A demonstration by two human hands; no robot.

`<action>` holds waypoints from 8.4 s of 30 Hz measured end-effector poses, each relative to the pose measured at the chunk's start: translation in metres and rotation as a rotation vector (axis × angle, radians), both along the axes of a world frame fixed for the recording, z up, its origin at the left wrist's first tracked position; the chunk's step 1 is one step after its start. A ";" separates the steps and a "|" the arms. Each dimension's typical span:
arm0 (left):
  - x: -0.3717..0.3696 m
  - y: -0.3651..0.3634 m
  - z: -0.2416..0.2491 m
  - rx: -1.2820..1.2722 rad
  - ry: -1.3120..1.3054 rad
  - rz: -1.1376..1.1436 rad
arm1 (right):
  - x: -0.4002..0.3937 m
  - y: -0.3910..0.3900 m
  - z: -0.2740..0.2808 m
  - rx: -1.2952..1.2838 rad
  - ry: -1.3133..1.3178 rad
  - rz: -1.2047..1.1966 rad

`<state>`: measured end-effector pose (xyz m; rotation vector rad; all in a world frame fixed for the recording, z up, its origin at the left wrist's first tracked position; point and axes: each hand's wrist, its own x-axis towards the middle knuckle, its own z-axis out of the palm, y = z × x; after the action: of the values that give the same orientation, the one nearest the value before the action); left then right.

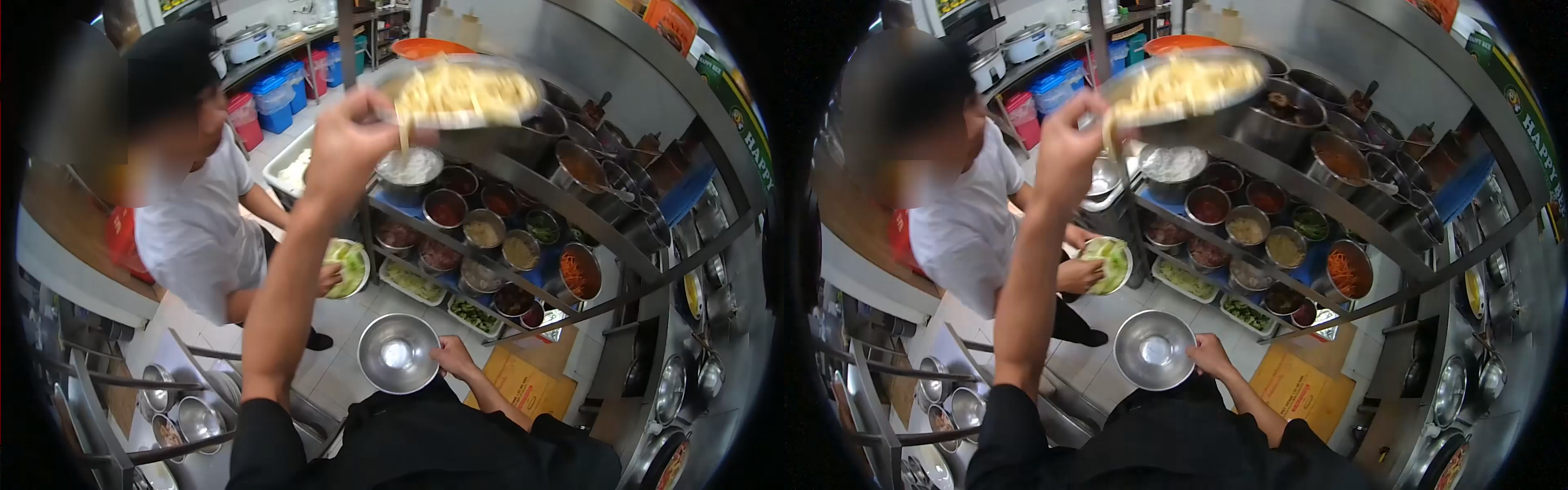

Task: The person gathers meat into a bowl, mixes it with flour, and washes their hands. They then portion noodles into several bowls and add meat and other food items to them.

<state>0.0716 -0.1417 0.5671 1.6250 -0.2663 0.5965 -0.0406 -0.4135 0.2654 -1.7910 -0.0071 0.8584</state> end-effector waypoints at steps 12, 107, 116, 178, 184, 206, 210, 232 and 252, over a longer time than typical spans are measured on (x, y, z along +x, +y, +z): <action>0.247 -0.003 0.047 0.341 0.026 0.460 | 0.067 -0.048 0.029 0.017 -0.147 -0.080; 0.213 0.150 -0.018 0.462 -0.260 -0.736 | 0.257 0.202 0.381 -0.387 -1.677 -0.053; 0.228 0.176 -0.027 0.422 -0.371 -0.856 | 0.253 0.243 0.424 -0.880 -0.937 0.398; 0.244 0.153 -0.072 0.273 -0.387 -1.026 | 0.249 0.213 0.389 -0.356 -1.203 -0.701; 0.237 0.159 -0.082 0.178 -0.346 -1.076 | 0.213 0.242 0.366 -0.674 -0.898 -0.426; 0.206 0.140 -0.106 0.455 -0.321 -1.122 | 0.423 0.183 0.427 -1.090 -1.141 0.084; 0.194 0.112 -0.099 0.478 -0.224 -0.927 | 0.410 0.153 0.427 -0.601 -1.232 -0.215; 0.181 0.085 -0.064 0.433 -0.297 -0.669 | 0.287 0.098 0.392 0.897 -1.267 -0.232; 0.161 0.140 -0.103 0.395 -0.294 -0.767 | 0.250 0.134 0.371 -0.413 -1.259 -0.091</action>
<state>0.2329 -0.0020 0.4643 1.6345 -1.2221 0.1837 0.2093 -0.2794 0.6367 -2.4202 -0.5847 -0.4740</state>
